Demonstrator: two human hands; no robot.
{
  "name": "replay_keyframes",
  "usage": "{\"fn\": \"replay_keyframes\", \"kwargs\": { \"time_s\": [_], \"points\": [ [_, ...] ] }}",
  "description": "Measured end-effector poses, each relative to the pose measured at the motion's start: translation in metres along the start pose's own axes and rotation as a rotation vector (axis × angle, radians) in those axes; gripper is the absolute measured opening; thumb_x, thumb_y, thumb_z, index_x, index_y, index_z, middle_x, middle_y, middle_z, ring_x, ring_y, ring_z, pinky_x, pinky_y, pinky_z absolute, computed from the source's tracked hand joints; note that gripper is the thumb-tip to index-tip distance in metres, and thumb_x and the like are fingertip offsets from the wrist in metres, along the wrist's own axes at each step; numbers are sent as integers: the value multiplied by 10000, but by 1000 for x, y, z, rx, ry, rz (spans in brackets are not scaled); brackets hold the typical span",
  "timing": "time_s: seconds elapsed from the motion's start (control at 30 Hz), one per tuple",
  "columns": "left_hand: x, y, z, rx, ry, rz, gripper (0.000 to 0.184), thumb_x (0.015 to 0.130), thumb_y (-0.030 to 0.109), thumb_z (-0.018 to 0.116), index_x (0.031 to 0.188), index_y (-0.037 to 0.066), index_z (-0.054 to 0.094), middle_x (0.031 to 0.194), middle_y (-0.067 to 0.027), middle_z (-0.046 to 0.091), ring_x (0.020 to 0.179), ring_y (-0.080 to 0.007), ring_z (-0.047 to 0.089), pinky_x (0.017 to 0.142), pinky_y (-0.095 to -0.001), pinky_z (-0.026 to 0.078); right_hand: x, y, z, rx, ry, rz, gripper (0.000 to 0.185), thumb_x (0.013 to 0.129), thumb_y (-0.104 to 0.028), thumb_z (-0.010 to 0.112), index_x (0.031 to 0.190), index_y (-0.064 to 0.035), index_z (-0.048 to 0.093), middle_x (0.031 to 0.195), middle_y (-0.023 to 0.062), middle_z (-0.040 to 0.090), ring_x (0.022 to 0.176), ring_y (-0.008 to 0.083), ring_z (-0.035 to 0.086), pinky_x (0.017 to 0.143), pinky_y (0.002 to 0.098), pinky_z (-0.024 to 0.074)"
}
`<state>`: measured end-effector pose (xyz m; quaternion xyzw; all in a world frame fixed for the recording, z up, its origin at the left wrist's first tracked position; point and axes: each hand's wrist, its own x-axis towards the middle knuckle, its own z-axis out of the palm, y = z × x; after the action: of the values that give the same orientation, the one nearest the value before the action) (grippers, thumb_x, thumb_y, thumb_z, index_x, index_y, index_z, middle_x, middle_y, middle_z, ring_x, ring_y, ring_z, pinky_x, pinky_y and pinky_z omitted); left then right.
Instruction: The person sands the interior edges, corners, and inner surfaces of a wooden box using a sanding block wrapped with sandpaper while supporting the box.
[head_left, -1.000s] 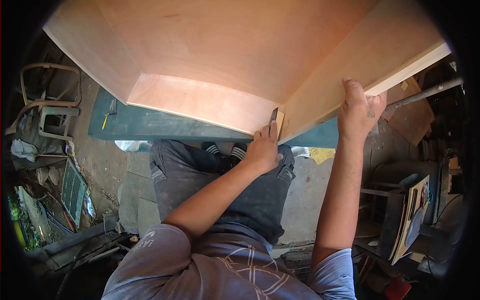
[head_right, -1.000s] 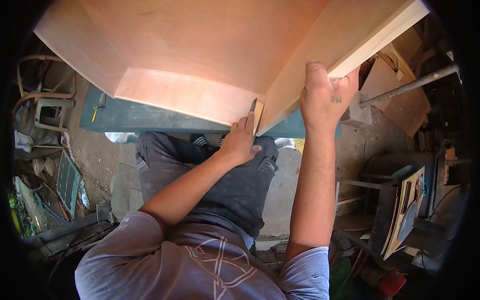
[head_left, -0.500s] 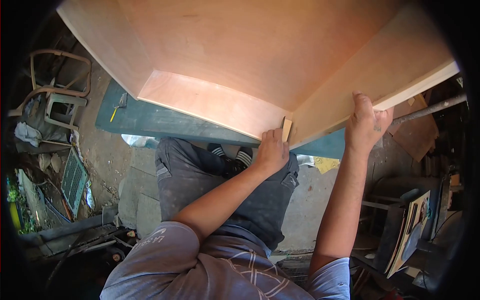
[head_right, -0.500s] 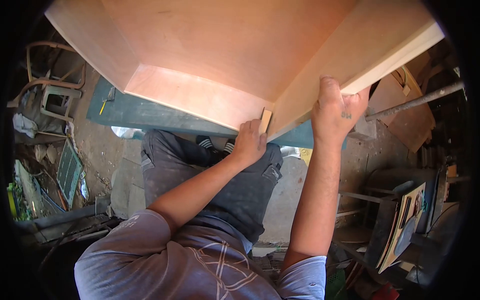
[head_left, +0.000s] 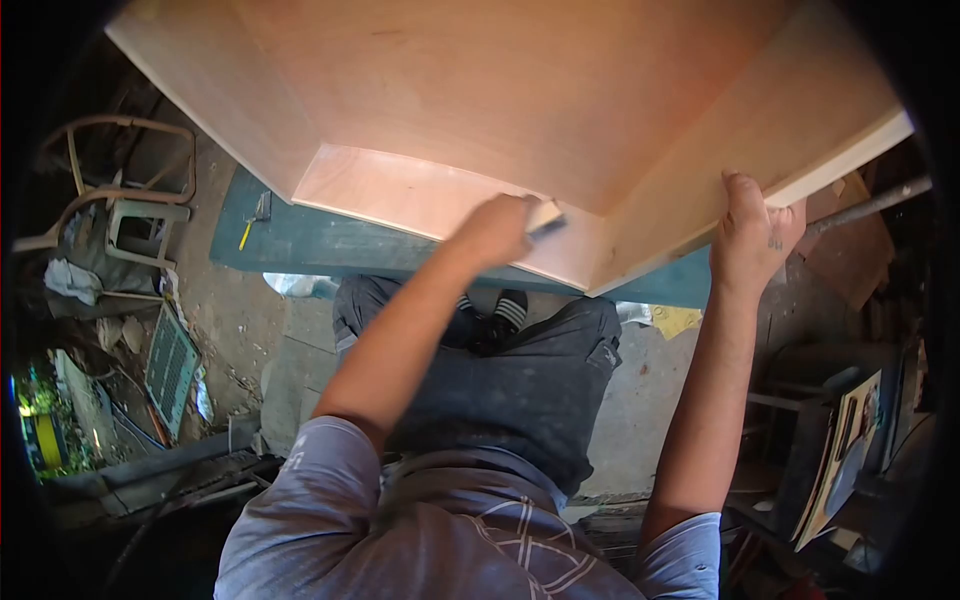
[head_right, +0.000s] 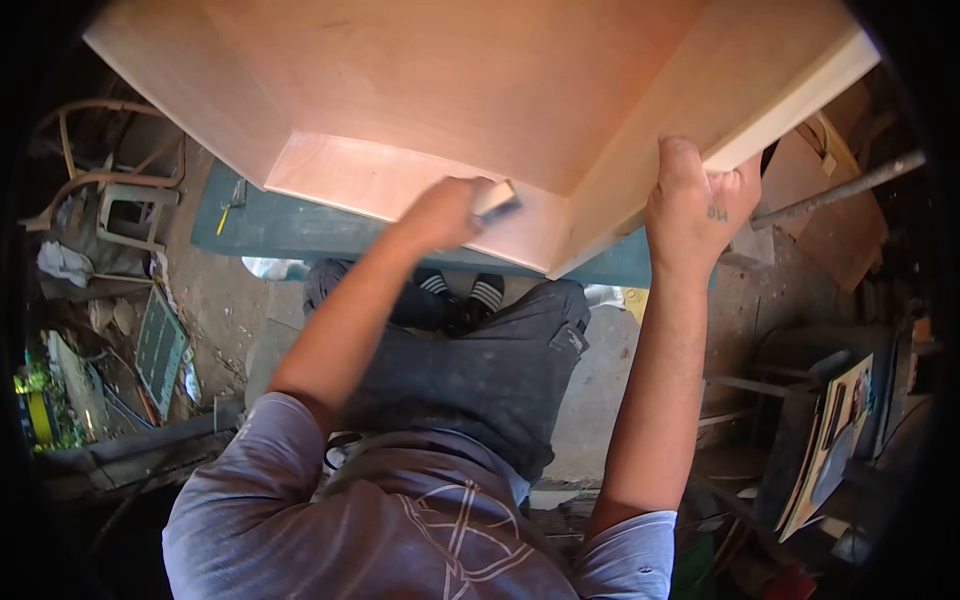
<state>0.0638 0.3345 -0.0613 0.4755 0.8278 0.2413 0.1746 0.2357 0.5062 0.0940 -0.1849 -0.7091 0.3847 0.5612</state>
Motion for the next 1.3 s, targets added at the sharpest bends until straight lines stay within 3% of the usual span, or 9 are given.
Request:
{"fn": "replay_keyframes", "kwargs": {
  "time_s": [0.23,0.33,0.67,0.87,1.0,1.1,1.13,1.17,1.3],
  "points": [
    [-22,-88,-10,274,-57,176,569,774,33,688,1339,78,636,1212,-186,669,1152,-396,603,1004,-489,501,1,-1,4,10,25,18,253,828,-30,645,1071,41,645,962,58,685,862,154,628,814,292,497],
    [-27,-87,-2,289,112,242,552,812,48,714,1355,93,623,1236,-155,667,1186,-358,595,1028,-486,460,12,2,-1,62,4,20,264,813,-21,650,1067,50,652,948,63,685,847,148,629,799,289,497],
    [-53,-169,-49,413,207,63,477,859,140,745,1328,210,689,1169,-75,701,1163,-292,617,1031,-514,408,45,34,16,75,-22,26,184,767,-69,683,923,28,691,825,25,681,742,120,604,714,281,485],
    [-3,-52,74,361,260,296,411,900,211,687,1306,268,712,1094,-65,710,1108,-266,650,1067,-562,407,28,32,14,3,43,24,186,779,-67,698,932,38,691,838,45,696,749,141,624,734,286,501],
    [-6,-23,79,309,196,351,438,909,203,659,1328,327,694,1142,-52,708,1154,-257,636,1127,-646,342,17,32,8,-87,29,-16,203,793,-82,700,952,43,691,862,59,710,769,152,639,755,296,511],
    [-30,-129,21,490,246,179,467,932,110,612,1354,300,673,1200,-59,701,1216,-239,610,1143,-655,318,17,35,8,-111,20,-49,202,797,-87,697,950,43,685,866,58,708,778,156,640,758,299,512],
    [-34,-183,-3,219,173,37,492,925,79,609,1355,311,671,1195,-64,716,1208,-250,616,1096,-637,353,15,33,9,-110,7,-59,203,798,-89,696,949,44,681,867,57,707,782,159,640,760,300,512],
    [-56,-204,-28,469,292,-21,480,913,81,622,1328,311,690,1128,-66,726,1200,-253,624,1039,-605,391,14,32,10,-110,9,-50,203,798,-89,696,949,44,681,867,57,707,782,159,640,760,300,512],
    [-55,-194,-28,434,304,-33,455,912,135,662,1330,313,694,1095,-59,714,1162,-257,629,1068,-617,379,19,44,10,-311,-45,-136,224,809,-123,703,957,44,717,955,100,721,894,218,670,849,306,498]
  ]
}}
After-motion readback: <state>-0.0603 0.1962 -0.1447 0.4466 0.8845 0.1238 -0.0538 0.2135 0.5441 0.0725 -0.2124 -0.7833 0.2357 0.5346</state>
